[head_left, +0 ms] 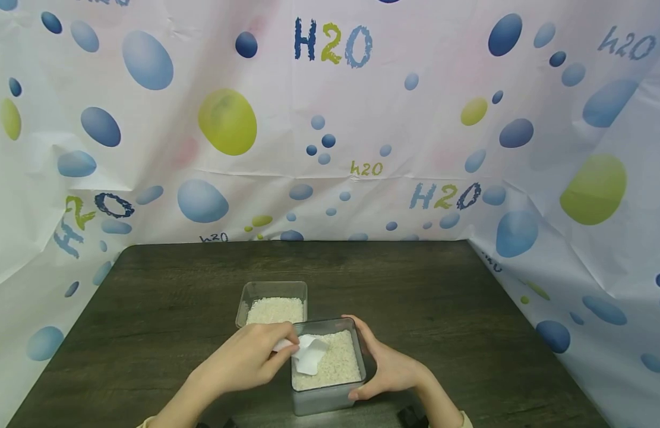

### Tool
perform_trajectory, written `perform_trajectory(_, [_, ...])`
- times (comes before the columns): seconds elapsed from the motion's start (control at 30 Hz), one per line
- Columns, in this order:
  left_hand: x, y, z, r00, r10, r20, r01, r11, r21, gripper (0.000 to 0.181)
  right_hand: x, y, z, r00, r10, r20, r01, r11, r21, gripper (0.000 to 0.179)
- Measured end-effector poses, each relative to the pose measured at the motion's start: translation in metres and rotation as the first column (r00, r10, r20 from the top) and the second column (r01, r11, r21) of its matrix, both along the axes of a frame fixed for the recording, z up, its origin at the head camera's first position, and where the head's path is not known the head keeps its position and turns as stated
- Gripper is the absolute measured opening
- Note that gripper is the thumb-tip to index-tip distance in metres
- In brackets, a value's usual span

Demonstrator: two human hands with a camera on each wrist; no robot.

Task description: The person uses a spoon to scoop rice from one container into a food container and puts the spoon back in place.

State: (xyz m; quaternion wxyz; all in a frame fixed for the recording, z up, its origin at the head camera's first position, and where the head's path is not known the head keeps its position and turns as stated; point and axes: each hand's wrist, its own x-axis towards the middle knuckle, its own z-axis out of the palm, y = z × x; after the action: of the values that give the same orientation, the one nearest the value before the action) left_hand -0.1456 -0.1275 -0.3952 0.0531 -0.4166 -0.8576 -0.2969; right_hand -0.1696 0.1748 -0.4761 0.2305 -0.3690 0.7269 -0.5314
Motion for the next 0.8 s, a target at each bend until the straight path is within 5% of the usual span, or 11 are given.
perform_trajectory(0.2, [0.000,0.002,-0.008,0.963,0.042,0.266,-0.058,0.997,0.053,0.008,0.001,0.000,0.001,1.000,-0.001,-0.004,0.001,1.000,-0.002,0.111])
perform_trajectory(0.4, [0.001,0.011,-0.019,0.922,0.128,0.365,-0.166,0.983,0.075,0.015,0.000,0.001,0.001,1.000,-0.009,-0.017,0.009,1.000,0.013,0.112])
perform_trajectory(0.57, [0.003,0.016,-0.023,0.871,0.176,0.459,-0.258,0.959,0.121,0.015,0.000,0.000,0.001,1.000,0.003,-0.013,-0.003,1.000,-0.009,0.112])
perform_trajectory(0.8, [0.006,0.016,-0.030,0.792,0.134,0.596,-0.326,0.918,0.228,0.020,0.001,0.000,0.001,1.000,0.017,-0.022,-0.018,1.000,-0.018,0.112])
